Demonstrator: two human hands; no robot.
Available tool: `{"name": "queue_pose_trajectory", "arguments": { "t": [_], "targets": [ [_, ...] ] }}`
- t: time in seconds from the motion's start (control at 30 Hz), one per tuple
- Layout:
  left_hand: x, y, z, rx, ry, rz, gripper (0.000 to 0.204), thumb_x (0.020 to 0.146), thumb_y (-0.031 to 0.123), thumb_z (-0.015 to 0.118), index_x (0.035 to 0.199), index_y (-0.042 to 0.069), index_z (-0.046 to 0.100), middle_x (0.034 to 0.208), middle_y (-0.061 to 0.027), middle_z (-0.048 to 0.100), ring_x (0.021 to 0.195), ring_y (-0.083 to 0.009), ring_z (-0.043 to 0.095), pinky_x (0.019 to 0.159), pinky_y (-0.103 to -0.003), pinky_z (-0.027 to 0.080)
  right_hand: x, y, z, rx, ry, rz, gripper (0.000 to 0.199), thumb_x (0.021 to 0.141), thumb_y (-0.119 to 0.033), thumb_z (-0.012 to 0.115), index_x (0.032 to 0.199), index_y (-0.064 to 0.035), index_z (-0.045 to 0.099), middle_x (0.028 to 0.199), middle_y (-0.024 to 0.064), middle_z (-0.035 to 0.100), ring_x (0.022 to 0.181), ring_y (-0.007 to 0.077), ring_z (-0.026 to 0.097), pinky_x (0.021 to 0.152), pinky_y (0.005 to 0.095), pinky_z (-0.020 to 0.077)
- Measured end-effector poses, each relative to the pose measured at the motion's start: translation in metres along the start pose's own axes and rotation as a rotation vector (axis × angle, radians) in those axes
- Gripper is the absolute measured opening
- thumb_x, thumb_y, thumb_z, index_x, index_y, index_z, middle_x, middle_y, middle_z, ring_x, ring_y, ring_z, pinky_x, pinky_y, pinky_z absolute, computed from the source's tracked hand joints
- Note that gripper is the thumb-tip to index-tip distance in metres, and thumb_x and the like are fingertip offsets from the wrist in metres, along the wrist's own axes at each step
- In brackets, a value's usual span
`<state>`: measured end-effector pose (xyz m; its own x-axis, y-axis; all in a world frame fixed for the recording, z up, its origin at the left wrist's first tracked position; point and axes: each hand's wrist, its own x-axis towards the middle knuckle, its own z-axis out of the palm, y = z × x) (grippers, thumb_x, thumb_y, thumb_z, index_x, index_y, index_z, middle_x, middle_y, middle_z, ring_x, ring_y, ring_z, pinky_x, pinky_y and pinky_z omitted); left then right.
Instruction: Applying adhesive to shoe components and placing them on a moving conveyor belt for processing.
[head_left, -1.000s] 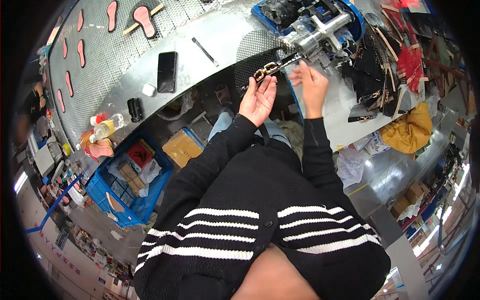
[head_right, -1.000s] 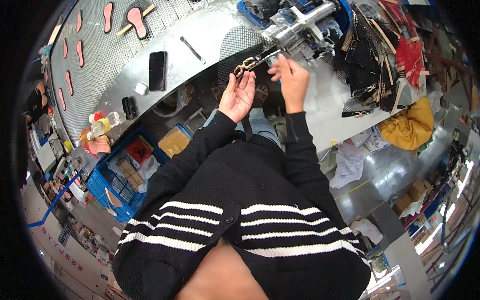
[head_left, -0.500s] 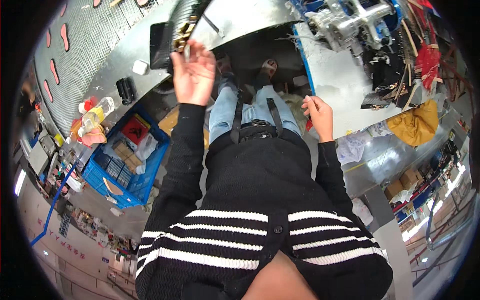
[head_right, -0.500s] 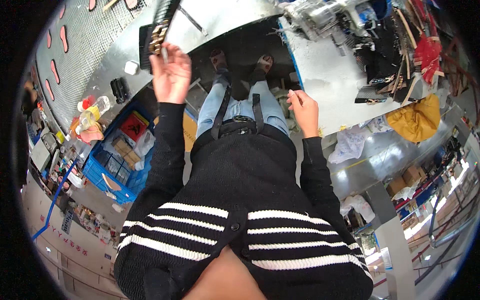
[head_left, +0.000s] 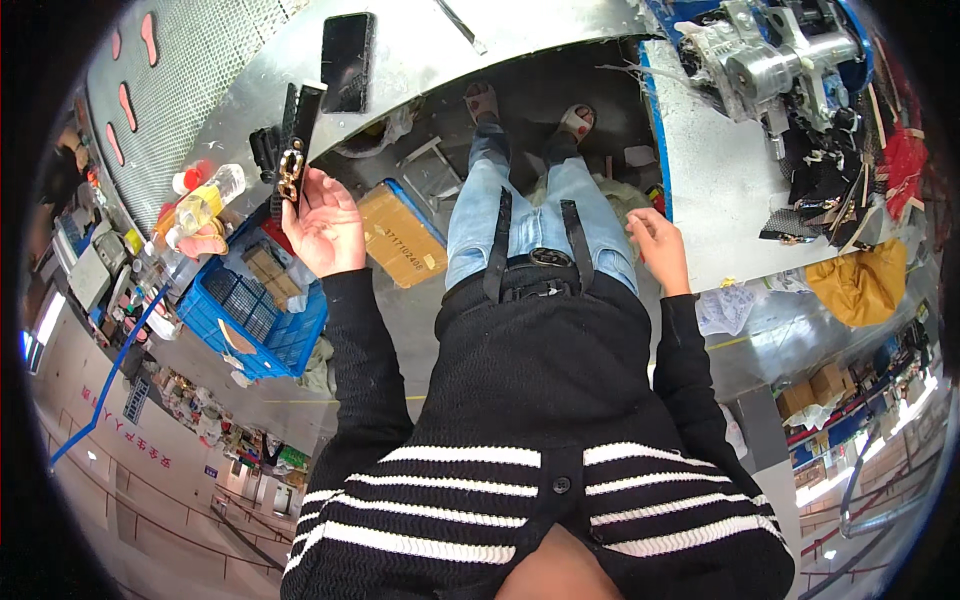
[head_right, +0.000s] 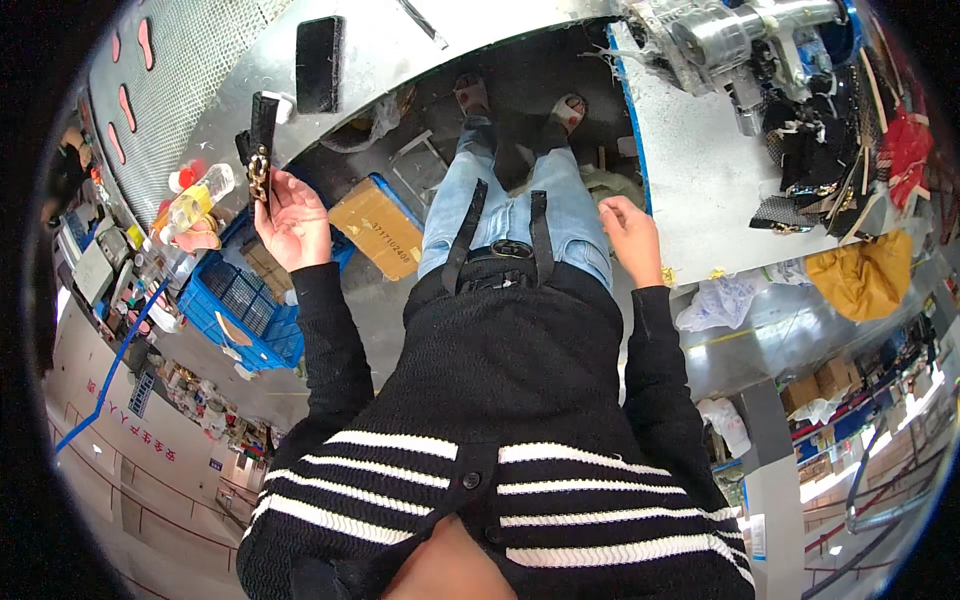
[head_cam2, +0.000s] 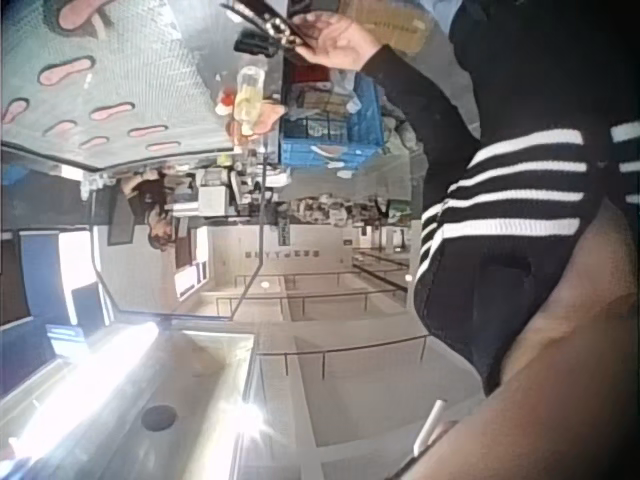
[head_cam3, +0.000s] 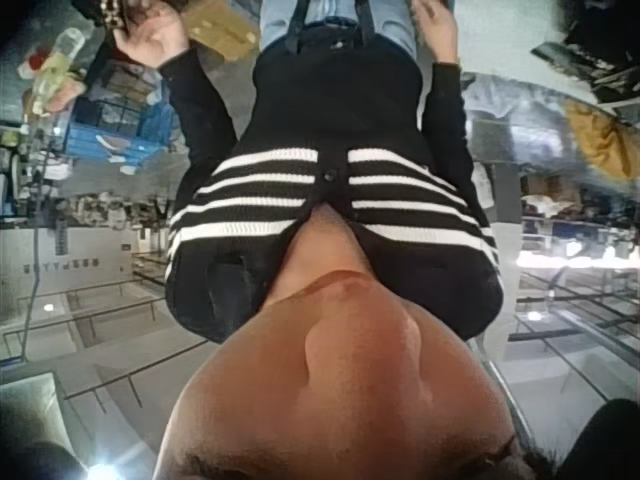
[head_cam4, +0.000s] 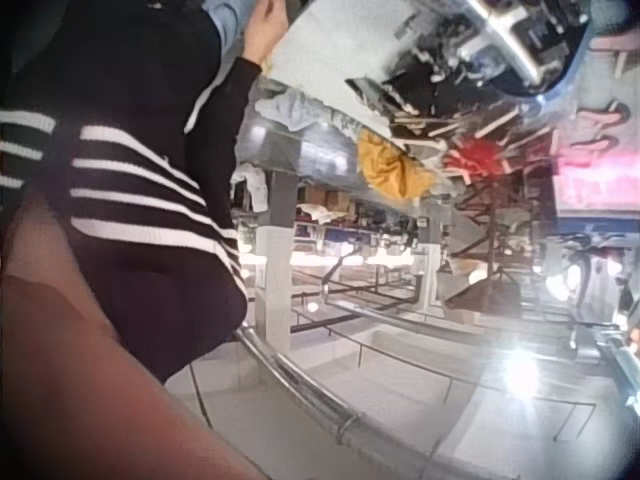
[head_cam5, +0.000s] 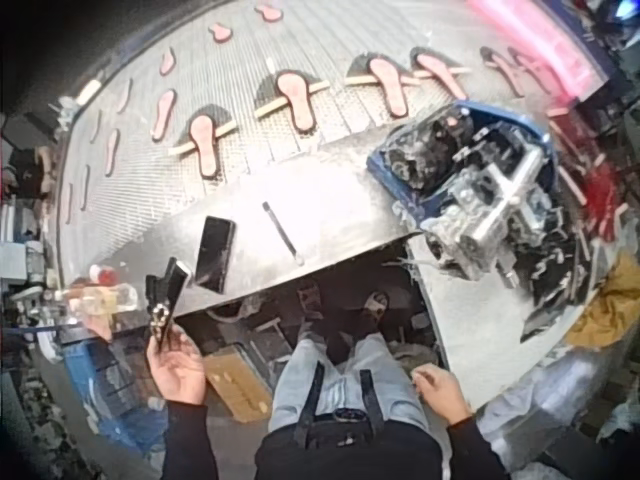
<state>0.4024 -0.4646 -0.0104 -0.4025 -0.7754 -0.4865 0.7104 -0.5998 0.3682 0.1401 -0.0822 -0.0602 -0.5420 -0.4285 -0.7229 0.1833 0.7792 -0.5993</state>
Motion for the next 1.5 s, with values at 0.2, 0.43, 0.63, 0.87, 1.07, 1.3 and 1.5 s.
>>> {"name": "queue_pose_trajectory", "arguments": {
  "t": [0.2, 0.43, 0.63, 0.87, 1.07, 1.3, 1.5],
  "targets": [
    [-0.023, -0.037, 0.028, 0.019, -0.036, -0.063, 0.033, 0.096, 0.026, 0.054, 0.115, 0.001, 0.064, 0.113, -0.016, 0.069, 0.11, -0.0271, 0.064, 0.099, -0.044, 0.049, 0.008, 0.0, -0.018, -0.078, -0.01, -0.136, 0.022, 0.092, -0.021, 0.062, 0.104, -0.0023, 0.066, 0.086, 0.0122, 0.07, 0.079, 0.0205, 0.069, 0.072, 0.0316, 0.0528],
    [-0.048, -0.083, 0.066, 0.039, -0.094, -0.046, 0.027, 0.094, 0.021, 0.055, 0.108, 0.002, 0.066, 0.11, -0.0131, 0.069, 0.105, -0.0265, 0.065, 0.095, -0.041, 0.052, 0.018, -0.013, -0.048, -0.149, 0.008, -0.252, 0.022, 0.09, -0.019, 0.063, 0.103, -0.002, 0.066, 0.092, 0.0144, 0.071, 0.084, 0.0261, 0.07, 0.076, 0.0339, 0.0535],
    [-0.059, -0.106, 0.107, 0.027, -0.155, -0.097, 0.027, 0.096, 0.022, 0.051, 0.11, 0.002, 0.064, 0.113, -0.0139, 0.068, 0.101, -0.0256, 0.067, 0.084, -0.039, 0.058, 0.04, -0.014, -0.061, -0.273, -0.041, -0.35, 0.023, 0.088, -0.022, 0.064, 0.103, -0.0044, 0.066, 0.09, 0.0141, 0.071, 0.084, 0.0279, 0.07, 0.075, 0.0359, 0.0534],
    [-0.034, -0.096, 0.155, -0.013, -0.209, -0.146, 0.033, 0.097, 0.021, 0.049, 0.121, 0.0, 0.059, 0.113, -0.0163, 0.067, 0.098, -0.0222, 0.067, 0.082, -0.035, 0.058, 0.054, -0.028, -0.059, -0.353, -0.051, -0.372, 0.023, 0.087, -0.022, 0.064, 0.104, -0.0056, 0.066, 0.087, 0.015, 0.07, 0.082, 0.0315, 0.068, 0.072, 0.0391, 0.0523],
    [0.018, -0.067, 0.189, -0.035, -0.365, -0.22, 0.043, 0.1, 0.021, 0.042, 0.134, -0.003, 0.049, 0.126, -0.0201, 0.061, 0.107, -0.0246, 0.064, 0.091, -0.035, 0.054, 0.061, -0.074, -0.033, -0.313, 0.003, -0.265, 0.024, 0.088, -0.024, 0.065, 0.103, -0.0047, 0.065, 0.087, 0.0163, 0.069, 0.085, 0.0348, 0.067, 0.072, 0.0416, 0.0518],
    [0.13, 0.004, 0.193, 0.185, -0.109, 0.198, 0.025, 0.092, 0.009, 0.049, 0.112, -0.003, 0.059, 0.116, -0.0133, 0.065, 0.107, -0.0253, 0.062, 0.098, -0.043, 0.048, 0.068, -0.108, 0.004, -0.304, -0.055, -0.236, 0.027, 0.089, -0.023, 0.063, 0.108, -0.0051, 0.065, 0.092, 0.0161, 0.07, 0.089, 0.0313, 0.069, 0.076, 0.0378, 0.0532],
    [0.213, 0.155, 0.248, 1.086, 0.081, 1.255, 0.027, 0.099, 0.004, 0.048, 0.121, -0.007, 0.057, 0.118, -0.0125, 0.063, 0.107, -0.0181, 0.059, 0.093, -0.031, 0.046, 0.063, -0.139, 0.021, -0.35, -0.063, -0.158, 0.024, 0.09, -0.02, 0.062, 0.106, -0.0036, 0.065, 0.094, 0.017, 0.07, 0.09, 0.0312, 0.069, 0.077, 0.0372, 0.0528]
  ]
}}
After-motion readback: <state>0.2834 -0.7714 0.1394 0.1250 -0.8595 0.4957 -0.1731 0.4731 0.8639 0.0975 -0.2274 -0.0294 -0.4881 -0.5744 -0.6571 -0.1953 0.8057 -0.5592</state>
